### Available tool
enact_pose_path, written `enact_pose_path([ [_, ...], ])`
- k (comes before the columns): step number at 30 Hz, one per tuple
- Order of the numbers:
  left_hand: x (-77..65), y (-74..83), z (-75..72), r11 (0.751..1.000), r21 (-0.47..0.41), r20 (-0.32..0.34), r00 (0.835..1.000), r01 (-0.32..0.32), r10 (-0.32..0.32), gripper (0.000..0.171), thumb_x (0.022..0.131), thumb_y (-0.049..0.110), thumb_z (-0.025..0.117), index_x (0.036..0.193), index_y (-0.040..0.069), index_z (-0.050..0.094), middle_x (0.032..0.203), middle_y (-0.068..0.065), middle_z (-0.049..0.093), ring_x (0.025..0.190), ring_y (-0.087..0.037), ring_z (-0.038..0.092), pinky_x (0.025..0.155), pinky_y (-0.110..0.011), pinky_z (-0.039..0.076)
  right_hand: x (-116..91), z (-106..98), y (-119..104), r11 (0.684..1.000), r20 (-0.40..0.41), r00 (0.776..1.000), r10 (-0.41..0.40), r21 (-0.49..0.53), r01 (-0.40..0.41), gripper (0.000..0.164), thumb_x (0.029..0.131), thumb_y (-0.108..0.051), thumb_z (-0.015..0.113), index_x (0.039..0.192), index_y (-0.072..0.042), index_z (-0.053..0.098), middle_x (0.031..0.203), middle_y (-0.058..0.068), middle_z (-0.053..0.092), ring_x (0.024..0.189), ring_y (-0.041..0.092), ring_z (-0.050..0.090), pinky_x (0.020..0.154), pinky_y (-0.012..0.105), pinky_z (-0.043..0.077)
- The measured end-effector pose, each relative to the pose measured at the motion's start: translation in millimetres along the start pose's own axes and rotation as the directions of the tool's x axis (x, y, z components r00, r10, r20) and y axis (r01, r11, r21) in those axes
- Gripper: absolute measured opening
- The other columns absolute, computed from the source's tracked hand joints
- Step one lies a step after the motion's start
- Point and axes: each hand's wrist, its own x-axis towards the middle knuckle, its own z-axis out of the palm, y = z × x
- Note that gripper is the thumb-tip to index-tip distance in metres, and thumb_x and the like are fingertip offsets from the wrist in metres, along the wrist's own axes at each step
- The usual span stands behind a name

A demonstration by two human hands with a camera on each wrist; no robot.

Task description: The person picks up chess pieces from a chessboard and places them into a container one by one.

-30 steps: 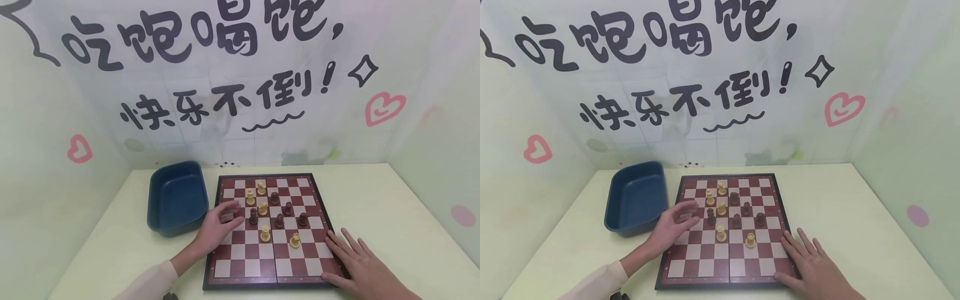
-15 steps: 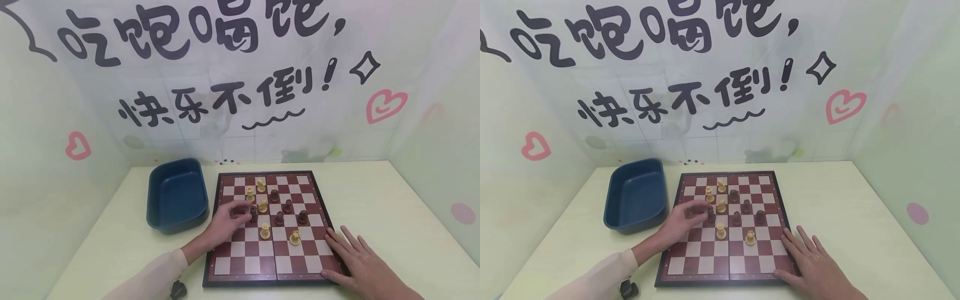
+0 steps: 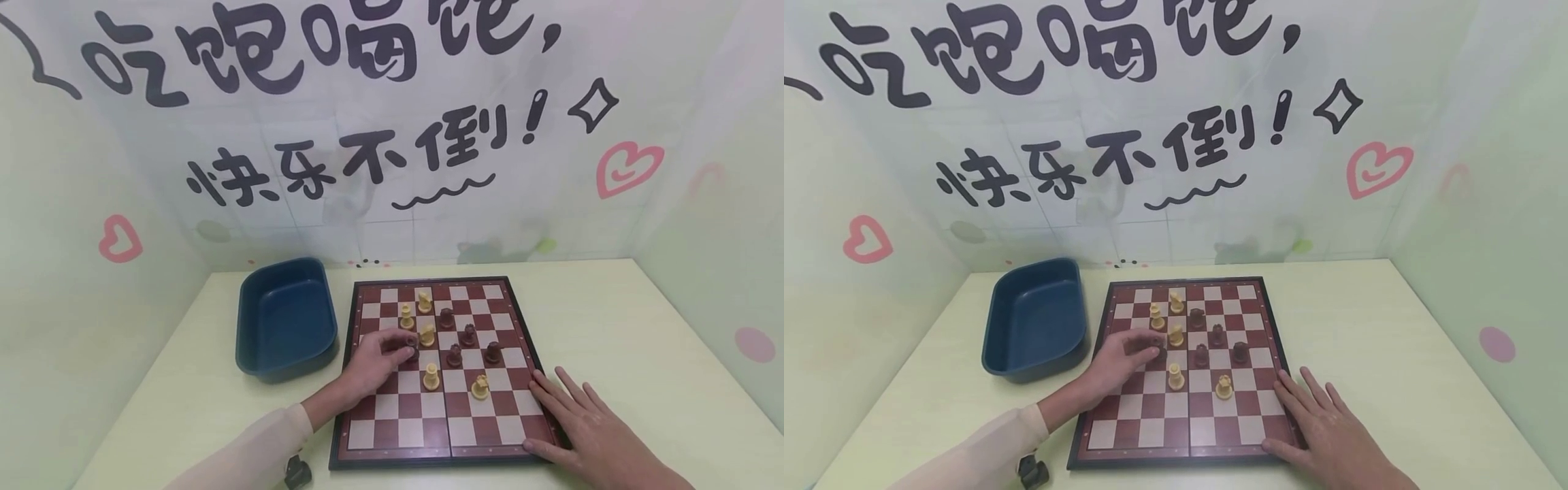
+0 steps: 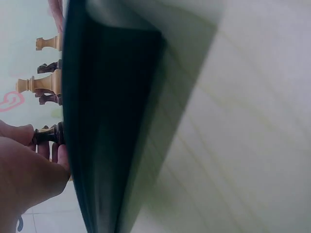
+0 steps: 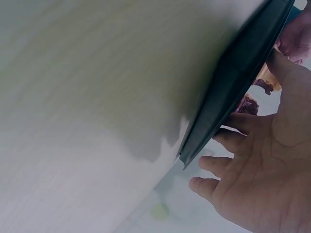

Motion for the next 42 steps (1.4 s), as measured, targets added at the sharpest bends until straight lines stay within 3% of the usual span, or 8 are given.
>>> enact_pose_path([
  [7, -1.6, 0.5, 1.2, 1.0, -0.003, -0.013, 1.0, 0.004, -0.004, 0.024, 0.098, 0.003, 0.067, 0.121, 0.002, 0.07, 0.115, -0.005, 0.07, 0.104, -0.017, 0.068, 0.09, -0.031, 0.055, -0.2, -0.7, -1.0, 1.0, 0.004, 1.0, 0.009, 0.016, -0.009, 0.088, 0.086, -0.066, 0.07, 0.148, -0.007, 0.052, 0.152, 0.01, 0.049, 0.143, 0.036, 0.034, 0.111, 0.015, -0.014],
  [14, -3.8, -0.7, 0.7, 0.997, 0.074, -0.016, 0.999, -0.032, 0.033, 0.025, 0.099, 0.005, 0.066, 0.124, 0.004, 0.07, 0.117, -0.003, 0.07, 0.109, -0.017, 0.064, 0.097, -0.039, 0.052, 0.0, -2.6, -3.7, 0.997, 0.058, 0.997, 0.06, 0.051, -0.063, 0.09, 0.086, -0.068, 0.067, 0.15, -0.008, 0.05, 0.155, 0.01, 0.046, 0.143, 0.04, 0.033, 0.109, 0.013, -0.015],
  [20, -3.7, 0.4, -0.9, 0.993, 0.102, -0.018, 0.998, -0.063, 0.065, 0.025, 0.099, 0.004, 0.065, 0.124, 0.003, 0.07, 0.116, -0.003, 0.07, 0.112, -0.018, 0.063, 0.097, -0.04, 0.051, -0.3, -3.0, -3.8, 0.998, 0.035, 0.999, 0.04, 0.04, -0.041, 0.088, 0.087, -0.067, 0.068, 0.15, -0.008, 0.05, 0.155, 0.009, 0.045, 0.144, 0.039, 0.034, 0.11, 0.013, -0.014],
  [28, -4.4, -1.9, -1.0, 0.996, 0.068, -0.017, 0.998, -0.064, 0.066, 0.025, 0.099, 0.001, 0.064, 0.123, 0.003, 0.071, 0.116, -0.004, 0.07, 0.104, -0.017, 0.064, 0.083, -0.026, 0.053, -1.1, -3.5, -2.6, 1.0, 0.025, 0.999, 0.025, 0.01, -0.025, 0.088, 0.087, -0.069, 0.066, 0.149, -0.008, 0.051, 0.153, 0.009, 0.047, 0.144, 0.037, 0.034, 0.112, 0.014, -0.013],
  [33, -5.7, -3.1, -1.9, 0.997, 0.048, -0.013, 0.998, -0.061, 0.062, 0.025, 0.099, 0.002, 0.065, 0.123, 0.003, 0.071, 0.118, -0.006, 0.069, 0.102, -0.017, 0.063, 0.078, -0.024, 0.053, -1.4, -3.5, -2.5, 1.0, 0.03, 0.999, 0.029, 0.007, -0.029, 0.089, 0.086, -0.069, 0.067, 0.149, -0.008, 0.051, 0.153, 0.011, 0.047, 0.143, 0.037, 0.034, 0.111, 0.014, -0.014],
  [42, -5.3, -2.5, -7.9, 0.997, 0.047, -0.026, 0.997, -0.067, 0.069, 0.025, 0.099, 0.001, 0.064, 0.123, 0.002, 0.071, 0.118, -0.004, 0.071, 0.114, -0.019, 0.062, 0.099, -0.036, 0.049, 0.9, -3.3, -1.6, 1.0, 0.027, 1.0, 0.016, 0.014, -0.016, 0.088, 0.087, -0.068, 0.067, 0.15, -0.008, 0.051, 0.154, 0.009, 0.047, 0.143, 0.038, 0.033, 0.111, 0.014, -0.013],
])
